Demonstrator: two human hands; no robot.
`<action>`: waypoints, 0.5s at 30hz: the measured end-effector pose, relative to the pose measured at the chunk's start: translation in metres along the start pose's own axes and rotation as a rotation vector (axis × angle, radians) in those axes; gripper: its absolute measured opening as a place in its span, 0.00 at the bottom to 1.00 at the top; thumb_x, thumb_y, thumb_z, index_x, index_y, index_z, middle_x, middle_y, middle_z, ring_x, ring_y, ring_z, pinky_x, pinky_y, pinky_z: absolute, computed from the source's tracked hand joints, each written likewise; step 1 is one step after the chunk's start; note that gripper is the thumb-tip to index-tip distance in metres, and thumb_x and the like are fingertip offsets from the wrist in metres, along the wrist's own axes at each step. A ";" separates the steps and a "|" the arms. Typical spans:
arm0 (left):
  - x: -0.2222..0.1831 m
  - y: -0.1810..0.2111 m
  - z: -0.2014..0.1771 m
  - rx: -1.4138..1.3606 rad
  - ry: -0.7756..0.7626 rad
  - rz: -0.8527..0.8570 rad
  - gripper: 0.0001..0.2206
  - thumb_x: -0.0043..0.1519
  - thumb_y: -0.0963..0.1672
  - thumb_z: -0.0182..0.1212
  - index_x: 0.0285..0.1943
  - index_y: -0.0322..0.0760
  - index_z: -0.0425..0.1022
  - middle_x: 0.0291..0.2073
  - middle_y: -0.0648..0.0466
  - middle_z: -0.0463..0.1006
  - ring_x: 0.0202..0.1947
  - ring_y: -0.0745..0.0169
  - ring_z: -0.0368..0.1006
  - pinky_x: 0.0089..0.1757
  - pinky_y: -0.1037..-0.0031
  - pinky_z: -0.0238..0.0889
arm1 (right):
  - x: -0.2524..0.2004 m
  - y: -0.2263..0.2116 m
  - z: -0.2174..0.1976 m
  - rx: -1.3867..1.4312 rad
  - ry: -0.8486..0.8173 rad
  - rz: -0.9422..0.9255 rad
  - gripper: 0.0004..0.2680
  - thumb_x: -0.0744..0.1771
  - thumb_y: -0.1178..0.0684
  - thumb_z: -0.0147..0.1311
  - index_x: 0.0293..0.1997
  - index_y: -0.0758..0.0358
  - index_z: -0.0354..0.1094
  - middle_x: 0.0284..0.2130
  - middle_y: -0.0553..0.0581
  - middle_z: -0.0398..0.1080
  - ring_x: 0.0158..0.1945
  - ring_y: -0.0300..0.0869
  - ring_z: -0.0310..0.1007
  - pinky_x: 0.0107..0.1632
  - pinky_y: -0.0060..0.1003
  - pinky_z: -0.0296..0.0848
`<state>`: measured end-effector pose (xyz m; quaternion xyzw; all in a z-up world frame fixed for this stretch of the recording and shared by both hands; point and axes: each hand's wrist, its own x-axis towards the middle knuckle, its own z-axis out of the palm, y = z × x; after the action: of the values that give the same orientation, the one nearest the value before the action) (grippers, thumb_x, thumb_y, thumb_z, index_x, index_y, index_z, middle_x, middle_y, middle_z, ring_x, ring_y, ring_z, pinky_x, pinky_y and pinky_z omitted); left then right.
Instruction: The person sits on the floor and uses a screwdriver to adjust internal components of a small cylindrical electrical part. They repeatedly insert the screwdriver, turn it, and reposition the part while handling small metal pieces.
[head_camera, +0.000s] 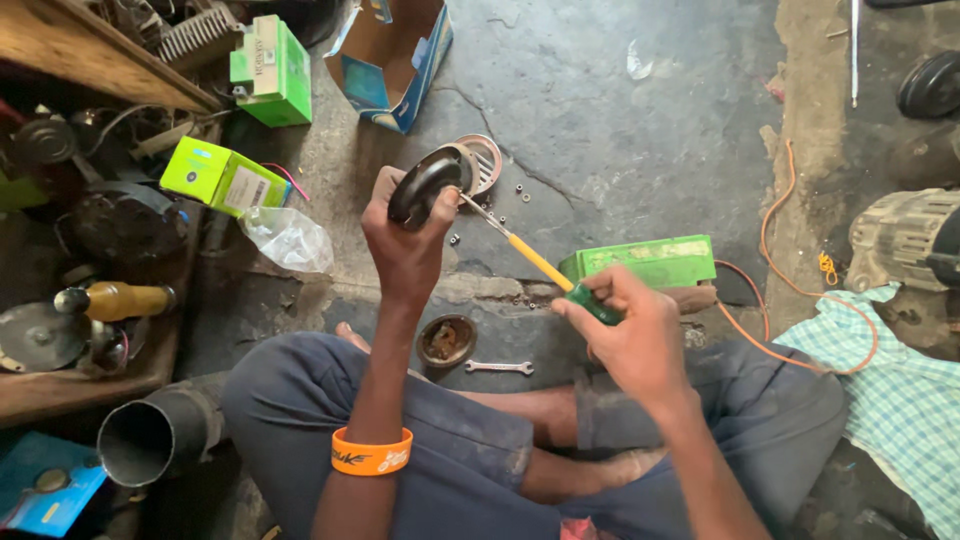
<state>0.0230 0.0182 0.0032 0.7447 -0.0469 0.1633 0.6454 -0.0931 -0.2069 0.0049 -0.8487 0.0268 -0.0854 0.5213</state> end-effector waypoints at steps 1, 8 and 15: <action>0.001 0.000 0.000 0.024 0.006 -0.004 0.12 0.62 0.42 0.71 0.37 0.35 0.68 0.27 0.63 0.67 0.29 0.79 0.59 0.31 0.82 0.55 | -0.001 -0.004 0.001 -0.208 0.129 -0.230 0.10 0.64 0.51 0.67 0.41 0.66 0.73 0.28 0.47 0.68 0.28 0.30 0.67 0.31 0.26 0.64; 0.003 0.005 -0.004 -0.014 -0.050 0.036 0.11 0.61 0.41 0.71 0.39 0.34 0.69 0.31 0.62 0.69 0.32 0.79 0.60 0.35 0.83 0.57 | 0.004 0.004 -0.003 0.562 -0.335 0.469 0.13 0.70 0.47 0.51 0.41 0.69 0.76 0.19 0.45 0.64 0.17 0.28 0.57 0.19 0.25 0.56; 0.000 0.023 0.000 -0.061 -0.109 0.246 0.13 0.57 0.35 0.71 0.43 0.31 0.68 0.46 0.52 0.73 0.51 0.65 0.75 0.49 0.76 0.69 | 0.009 0.021 -0.025 0.832 -0.602 0.703 0.17 0.71 0.45 0.40 0.46 0.73 0.70 0.13 0.46 0.55 0.10 0.29 0.46 0.12 0.26 0.44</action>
<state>0.0170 0.0142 0.0246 0.7210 -0.1779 0.1989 0.6395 -0.0880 -0.2395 -0.0017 -0.5018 0.1209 0.3308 0.7901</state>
